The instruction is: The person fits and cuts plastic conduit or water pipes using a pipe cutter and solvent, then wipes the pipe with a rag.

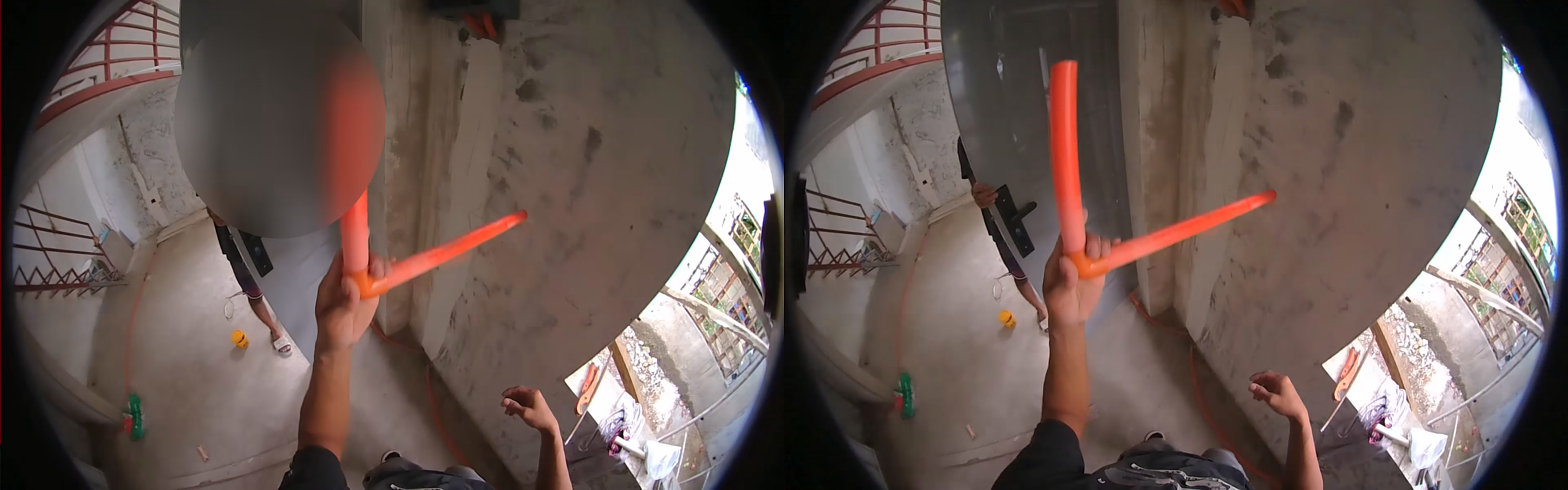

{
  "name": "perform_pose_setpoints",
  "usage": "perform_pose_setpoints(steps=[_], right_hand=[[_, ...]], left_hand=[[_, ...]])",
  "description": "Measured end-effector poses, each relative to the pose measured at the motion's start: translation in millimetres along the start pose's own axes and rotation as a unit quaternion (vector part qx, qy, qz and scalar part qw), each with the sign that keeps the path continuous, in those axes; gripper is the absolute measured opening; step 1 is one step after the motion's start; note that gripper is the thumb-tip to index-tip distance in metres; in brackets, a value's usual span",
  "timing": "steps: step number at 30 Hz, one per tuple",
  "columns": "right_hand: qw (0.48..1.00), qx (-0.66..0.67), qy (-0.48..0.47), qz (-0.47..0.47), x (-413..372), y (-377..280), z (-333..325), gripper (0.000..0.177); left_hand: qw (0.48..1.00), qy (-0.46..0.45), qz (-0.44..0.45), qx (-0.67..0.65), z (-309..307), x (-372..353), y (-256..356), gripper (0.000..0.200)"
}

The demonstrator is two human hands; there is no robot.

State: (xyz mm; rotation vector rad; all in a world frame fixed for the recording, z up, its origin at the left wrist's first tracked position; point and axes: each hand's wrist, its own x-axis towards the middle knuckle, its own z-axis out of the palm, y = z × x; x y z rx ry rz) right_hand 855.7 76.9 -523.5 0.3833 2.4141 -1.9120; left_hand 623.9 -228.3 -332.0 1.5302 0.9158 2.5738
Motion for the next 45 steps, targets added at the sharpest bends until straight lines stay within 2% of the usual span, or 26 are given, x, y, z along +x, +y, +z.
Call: perform_pose_setpoints(steps=[4,11,17,19,21,22,23,24,25,26,27,28,29,30,31,33,35,37,38,39,41,42,43,45], right_hand=[[1.000,-0.027,-0.002,0.000,36,-22,0,0.027],[0.999,-0.024,0.008,-0.048,92,-42,-13,0.027],[0.998,0.049,-0.011,-0.035,146,-26,-2,0.020],[1.000,-0.011,-0.013,-0.016,157,-32,4,0.017],[0.994,-0.108,0.021,0.005,170,-24,5,0.023],[0.975,-0.211,0.050,-0.057,176,-13,7,0.032],[0.956,-0.283,0.057,-0.055,179,1,5,0.037],[0.954,-0.292,0.073,0.005,171,-8,8,0.037],[0.959,-0.260,0.110,0.006,162,-3,13,0.037],[0.953,-0.270,0.127,0.043,153,2,17,0.037],[0.954,-0.248,0.163,0.046,136,14,26,0.037],[0.958,-0.216,0.155,0.103,118,12,25,0.036],[0.958,-0.212,0.148,0.121,95,15,24,0.033],[0.948,-0.210,0.179,0.156,74,28,19,0.030],[0.919,-0.233,0.248,0.199,50,30,18,0.026],[0.834,-0.258,0.401,0.277,8,29,9,0.021],[0.778,-0.255,0.493,0.294,-25,26,-10,0.017],[0.723,-0.352,0.514,0.300,-39,40,-40,0.021],[0.729,-0.332,0.531,0.276,-42,53,-56,0.019],[0.740,-0.299,0.527,0.292,-38,53,-70,0.024],[0.739,-0.307,0.523,0.293,-27,94,-107,0.037],[0.736,-0.309,0.527,0.291,-18,113,-123,0.043],[0.746,-0.310,0.516,0.286,-10,135,-137,0.043],[0.777,-0.262,0.538,0.195,8,172,-156,0.053]], left_hand=[[1.000,-0.012,0.024,-0.003,-35,66,-21,0.061],[0.993,0.002,0.022,-0.114,-73,172,-42,0.042],[0.997,0.003,-0.008,-0.080,-85,202,-27,0.042],[0.994,0.012,-0.013,-0.110,-103,208,-30,0.042],[0.980,-0.024,-0.011,-0.195,-142,213,-41,0.034],[0.957,-0.033,-0.053,-0.282,-138,210,-24,0.026],[0.966,0.118,-0.053,-0.225,-130,192,-13,0.015],[0.956,0.015,-0.092,-0.280,-164,189,-13,0.018],[0.955,-0.004,-0.115,-0.272,-172,185,-9,0.023],[0.972,-0.058,-0.126,-0.188,-200,181,-9,0.023],[0.986,-0.013,-0.115,-0.117,-203,164,-13,0.025],[0.995,0.049,-0.089,0.004,-211,149,-24,0.027],[0.992,-0.062,-0.096,0.055,-229,135,-36,0.039],[0.988,0.029,-0.126,0.089,-238,106,-54,0.042],[0.972,0.123,-0.151,0.133,-237,80,-72,0.046],[0.944,-0.109,-0.302,0.072,-225,56,-100,0.047],[0.889,-0.157,-0.430,0.008,-193,39,-116,0.048],[0.858,-0.172,-0.483,-0.009,-163,19,-142,0.048],[0.845,-0.195,-0.497,-0.034,-146,10,-149,0.047],[0.830,-0.218,-0.510,-0.058,-131,3,-156,0.046],[0.806,-0.232,-0.541,-0.058,-96,-14,-163,0.046],[0.796,-0.240,-0.551,-0.078,-83,-26,-166,0.038],[0.799,-0.227,-0.553,-0.069,-68,-36,-168,0.038],[0.795,-0.282,-0.535,-0.049,-36,-59,-172,0.030]])
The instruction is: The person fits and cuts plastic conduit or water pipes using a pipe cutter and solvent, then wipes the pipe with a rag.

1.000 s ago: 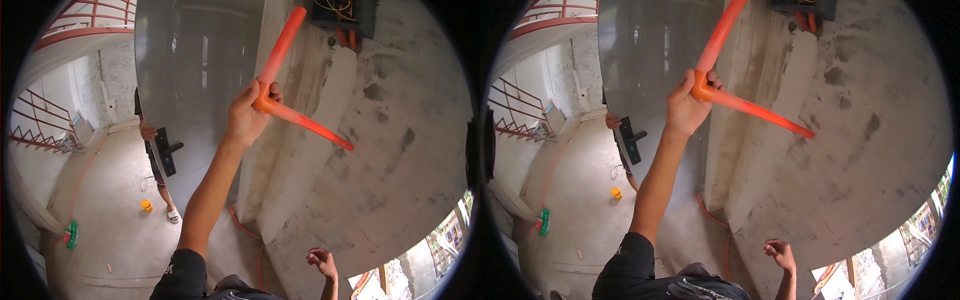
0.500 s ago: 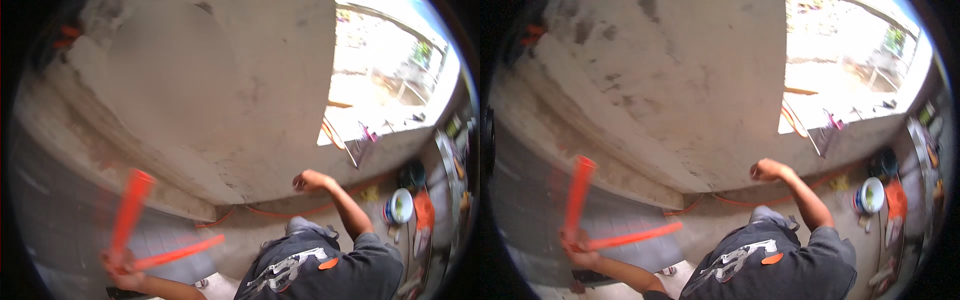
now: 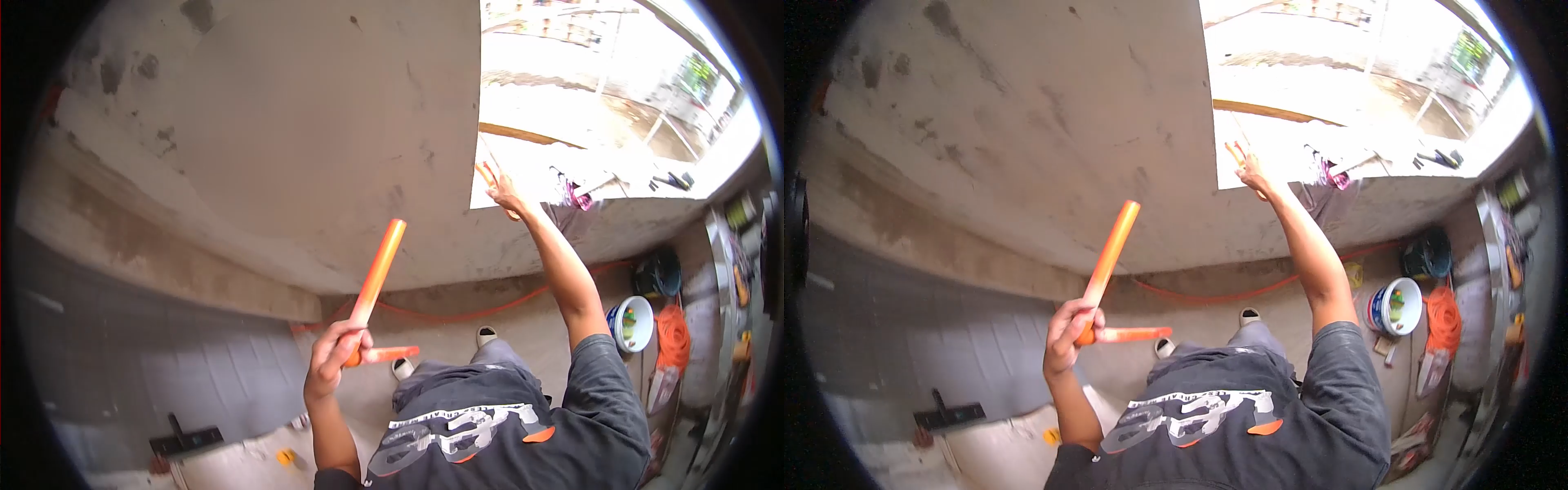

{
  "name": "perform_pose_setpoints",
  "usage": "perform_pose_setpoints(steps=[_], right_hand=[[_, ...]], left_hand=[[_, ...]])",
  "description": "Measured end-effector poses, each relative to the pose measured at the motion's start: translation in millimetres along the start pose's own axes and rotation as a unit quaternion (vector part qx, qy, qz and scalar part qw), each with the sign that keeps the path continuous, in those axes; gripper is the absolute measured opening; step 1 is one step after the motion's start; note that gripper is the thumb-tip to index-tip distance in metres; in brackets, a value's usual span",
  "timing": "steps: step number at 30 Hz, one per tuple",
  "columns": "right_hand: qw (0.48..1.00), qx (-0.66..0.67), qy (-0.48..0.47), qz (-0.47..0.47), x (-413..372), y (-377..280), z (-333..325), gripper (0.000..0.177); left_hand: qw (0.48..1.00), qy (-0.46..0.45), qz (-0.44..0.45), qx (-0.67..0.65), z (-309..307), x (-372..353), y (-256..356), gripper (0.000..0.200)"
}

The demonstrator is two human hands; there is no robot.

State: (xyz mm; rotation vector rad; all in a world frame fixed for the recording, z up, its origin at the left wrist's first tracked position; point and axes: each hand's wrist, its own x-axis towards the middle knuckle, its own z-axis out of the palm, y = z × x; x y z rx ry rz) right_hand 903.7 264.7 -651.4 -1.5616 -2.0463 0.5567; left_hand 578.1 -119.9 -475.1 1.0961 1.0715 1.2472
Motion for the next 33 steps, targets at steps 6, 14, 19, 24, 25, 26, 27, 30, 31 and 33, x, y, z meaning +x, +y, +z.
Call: perform_pose_setpoints(steps=[6,14,19,24,25,26,27,30,31,33], right_hand=[[0.995,-0.046,-0.089,0.017,6,-18,-16,0.030],[0.899,0.419,-0.126,-0.033,-104,-50,-136,0.026],[0.863,0.472,0.043,-0.176,-220,-70,-147,0.041],[0.878,0.411,0.101,-0.222,-312,-69,-135,0.047],[0.869,0.433,0.098,-0.217,-327,-70,-134,0.043],[0.897,0.336,0.111,-0.266,-338,-65,-140,0.041],[0.904,0.323,0.085,-0.266,-350,-57,-145,0.043],[0.930,0.359,-0.053,-0.059,-398,-25,-154,0.040],[0.784,0.595,-0.156,0.084,-408,-22,-158,0.041],[0.493,0.777,-0.325,0.220,-420,-16,-171,0.057]], left_hand=[[0.998,0.049,-0.016,-0.040,94,31,-35,0.025],[0.980,0.100,-0.049,-0.165,146,46,-90,0.044],[0.990,0.046,-0.126,-0.033,187,48,-110,0.072],[0.987,0.017,-0.124,-0.101,236,37,-118,0.066],[0.984,0.021,-0.130,-0.118,241,34,-119,0.057],[0.981,0.030,-0.134,-0.138,246,29,-122,0.049],[0.972,0.046,-0.124,-0.196,248,23,-129,0.034],[0.956,0.040,-0.086,-0.278,265,-5,-132,0.030],[0.947,0.036,-0.083,-0.309,273,-14,-132,0.028],[0.938,0.029,-0.098,-0.330,288,-24,-140,0.029]])
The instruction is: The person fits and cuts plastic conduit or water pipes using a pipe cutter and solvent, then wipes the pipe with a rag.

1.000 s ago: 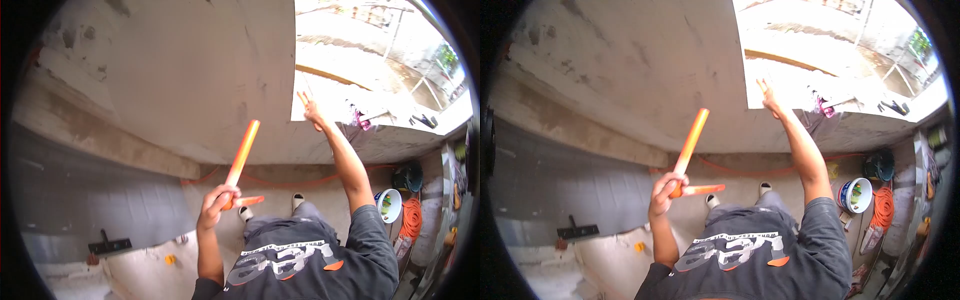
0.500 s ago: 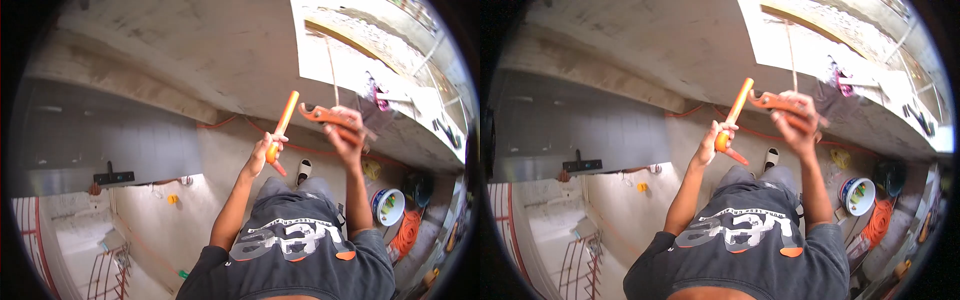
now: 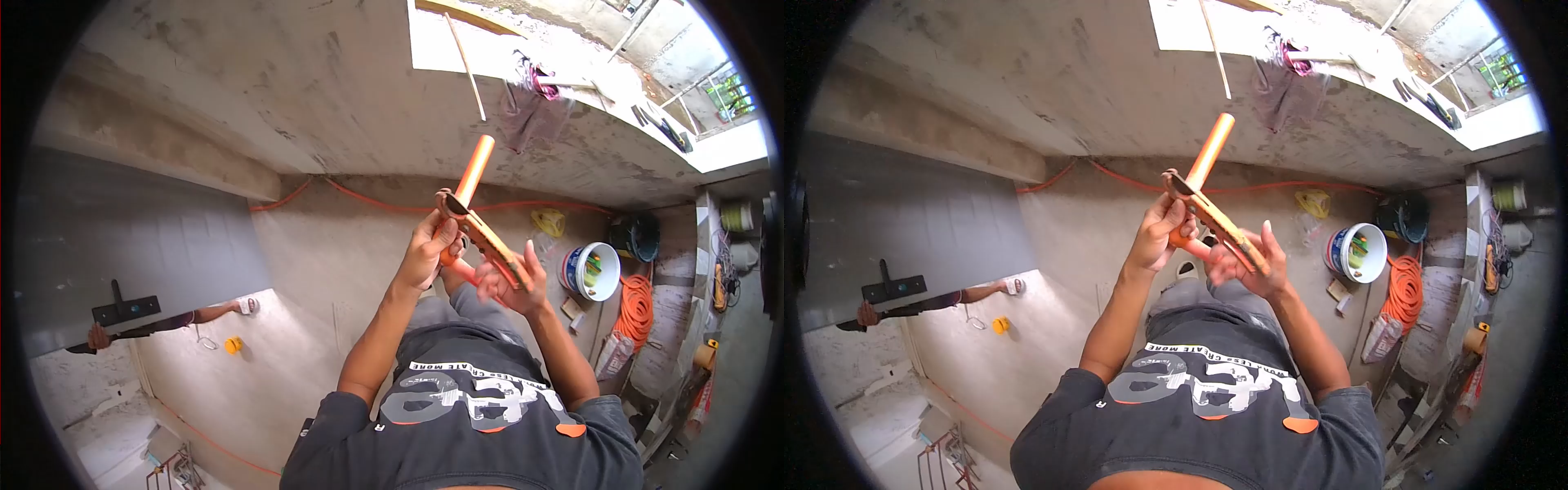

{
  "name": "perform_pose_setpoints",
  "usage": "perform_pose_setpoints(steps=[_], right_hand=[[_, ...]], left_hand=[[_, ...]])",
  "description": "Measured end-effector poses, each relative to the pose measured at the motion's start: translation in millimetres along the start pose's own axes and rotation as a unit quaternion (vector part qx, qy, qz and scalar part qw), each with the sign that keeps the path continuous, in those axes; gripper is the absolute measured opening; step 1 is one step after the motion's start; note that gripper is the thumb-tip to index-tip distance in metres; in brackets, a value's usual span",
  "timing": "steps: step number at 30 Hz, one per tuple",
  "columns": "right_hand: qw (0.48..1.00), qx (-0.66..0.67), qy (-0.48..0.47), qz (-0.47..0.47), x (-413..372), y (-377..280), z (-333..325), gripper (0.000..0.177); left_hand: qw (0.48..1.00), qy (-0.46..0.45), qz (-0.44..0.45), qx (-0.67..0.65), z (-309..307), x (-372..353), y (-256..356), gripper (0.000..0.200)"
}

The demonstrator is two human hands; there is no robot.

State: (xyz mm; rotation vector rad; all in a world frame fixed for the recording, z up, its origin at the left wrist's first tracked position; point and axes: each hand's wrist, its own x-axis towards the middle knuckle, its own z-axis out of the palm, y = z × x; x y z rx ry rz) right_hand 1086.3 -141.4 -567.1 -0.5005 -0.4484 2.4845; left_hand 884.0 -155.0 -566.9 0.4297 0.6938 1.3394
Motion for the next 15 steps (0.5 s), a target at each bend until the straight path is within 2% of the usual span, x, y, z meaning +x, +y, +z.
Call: perform_pose_setpoints(steps=[1,3,4,5,6,7,8,9,10,11,13,14,15], right_hand=[[1.000,-0.005,0.003,0.001,-5,-4,-6,0.057],[0.974,-0.105,-0.067,0.188,-11,-13,-14,0.050],[0.964,-0.234,-0.072,0.104,-25,-13,-4,0.038],[0.964,-0.234,-0.070,0.102,-28,-7,-4,0.038],[0.963,-0.255,0.010,0.087,-31,0,-6,0.035],[0.955,-0.275,0.089,0.073,-34,5,-6,0.031],[0.968,-0.221,0.090,0.077,-40,2,-6,0.029],[0.968,-0.222,0.085,0.079,-45,1,-9,0.029],[0.978,-0.177,0.078,0.081,-50,-1,-15,0.029],[0.985,-0.130,0.072,0.084,-54,-4,-24,0.030],[0.987,-0.123,0.056,0.089,-58,-8,-37,0.030],[0.986,-0.150,0.041,0.058,-61,-7,-44,0.029],[0.984,-0.175,0.025,0.024,-60,-10,-53,0.029]], left_hand=[[1.000,-0.005,-0.013,-0.010,3,-2,-6,0.030],[1.000,-0.006,-0.030,-0.008,5,-4,-20,0.029],[0.999,-0.021,-0.026,0.029,7,-6,-24,0.028],[0.997,-0.035,-0.023,0.067,9,-7,-29,0.027],[0.991,-0.024,-0.012,0.133,14,-8,-32,0.028],[0.990,-0.024,-0.017,0.135,20,-9,-37,0.028],[0.983,0.002,-0.021,0.180,28,-9,-41,0.031],[0.974,0.029,-0.020,0.225,36,-7,-44,0.035],[0.956,0.018,-0.003,0.293,41,-6,-49,0.038],[0.955,0.025,0.000,0.294,45,-4,-59,0.038],[0.921,0.018,0.081,0.380,58,-1,-78,0.036],[0.905,0.035,0.039,0.423,59,-2,-82,0.032],[0.901,0.043,0.035,0.430,58,5,-86,0.032]])
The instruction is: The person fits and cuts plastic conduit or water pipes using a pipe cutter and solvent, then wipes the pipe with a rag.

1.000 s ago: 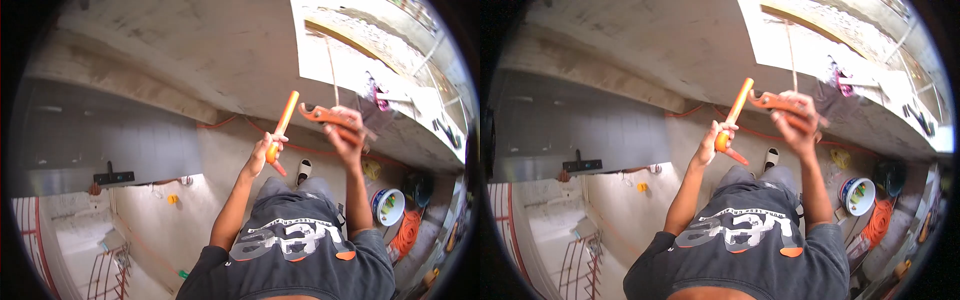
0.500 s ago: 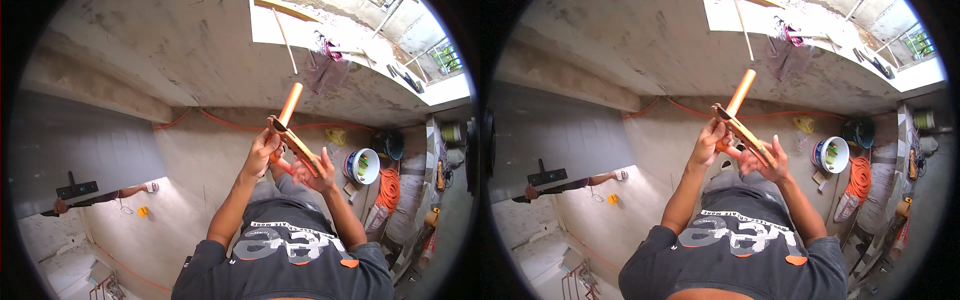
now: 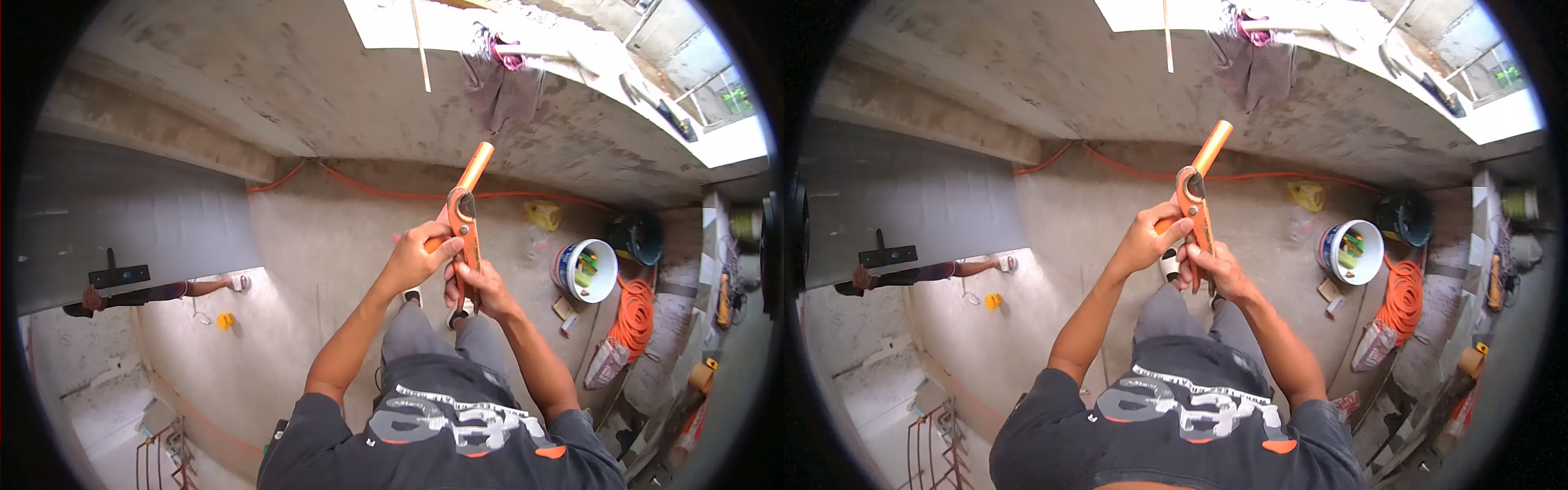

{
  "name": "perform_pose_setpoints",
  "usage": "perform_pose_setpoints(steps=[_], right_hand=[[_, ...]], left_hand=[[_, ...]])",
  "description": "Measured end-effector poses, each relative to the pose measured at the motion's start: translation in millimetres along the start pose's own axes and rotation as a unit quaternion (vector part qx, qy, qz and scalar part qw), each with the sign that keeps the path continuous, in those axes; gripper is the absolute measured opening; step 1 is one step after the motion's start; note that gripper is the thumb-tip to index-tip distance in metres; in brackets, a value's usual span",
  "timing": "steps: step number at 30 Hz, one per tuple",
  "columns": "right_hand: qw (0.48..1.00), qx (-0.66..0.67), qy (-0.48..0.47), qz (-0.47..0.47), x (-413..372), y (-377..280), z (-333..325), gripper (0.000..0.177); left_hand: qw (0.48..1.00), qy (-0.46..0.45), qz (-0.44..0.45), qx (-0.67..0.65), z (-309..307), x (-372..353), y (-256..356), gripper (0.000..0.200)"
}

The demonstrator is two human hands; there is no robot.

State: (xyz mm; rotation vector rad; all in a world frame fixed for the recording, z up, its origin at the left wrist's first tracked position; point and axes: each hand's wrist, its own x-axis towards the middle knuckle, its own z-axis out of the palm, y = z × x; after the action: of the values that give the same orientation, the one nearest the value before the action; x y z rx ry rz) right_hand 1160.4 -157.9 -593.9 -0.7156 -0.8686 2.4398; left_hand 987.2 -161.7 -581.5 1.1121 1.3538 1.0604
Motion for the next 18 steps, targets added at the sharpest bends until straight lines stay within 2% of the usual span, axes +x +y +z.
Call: perform_pose_setpoints(steps=[2,3,4,7,9,10,11,12,14,15,17,18], right_hand=[[1.000,0.010,-0.013,0.018,-2,13,-25,0.029],[0.999,0.038,-0.033,0.016,1,19,-34,0.029],[0.997,0.063,-0.052,0.014,4,23,-43,0.031],[0.971,0.229,-0.069,-0.014,15,43,-72,0.026],[0.960,0.267,-0.073,-0.040,31,55,-91,0.026],[0.962,0.258,-0.029,-0.083,41,61,-101,0.025],[0.961,0.249,0.015,-0.123,50,68,-109,0.025],[0.960,0.252,0.013,-0.121,60,72,-117,0.025],[0.943,0.237,0.178,-0.151,82,85,-138,0.024],[0.935,0.228,0.196,-0.189,96,97,-150,0.024],[0.924,0.229,0.225,-0.209,117,120,-164,0.025],[0.911,0.232,0.251,-0.230,129,130,-168,0.026]], left_hand=[[0.992,-0.040,0.062,0.102,5,1,-16,0.027],[0.992,-0.082,-0.001,0.092,5,3,-20,0.025],[0.992,-0.083,-0.017,0.098,6,6,-28,0.025],[0.989,-0.008,0.041,0.142,17,20,-51,0.021],[0.980,-0.026,0.048,0.191,13,32,-65,0.022],[0.969,-0.039,0.061,0.236,10,39,-77,0.024],[0.978,-0.037,0.073,0.193,6,45,-103,0.028],[0.977,-0.036,0.070,0.196,3,51,-114,0.028],[0.961,-0.061,0.113,0.246,-2,57,-137,0.042],[0.961,-0.059,0.112,0.245,-1,60,-149,0.042],[0.927,-0.017,0.169,0.335,3,63,-173,0.060],[0.925,-0.009,0.177,0.337,6,65,-186,0.060]])
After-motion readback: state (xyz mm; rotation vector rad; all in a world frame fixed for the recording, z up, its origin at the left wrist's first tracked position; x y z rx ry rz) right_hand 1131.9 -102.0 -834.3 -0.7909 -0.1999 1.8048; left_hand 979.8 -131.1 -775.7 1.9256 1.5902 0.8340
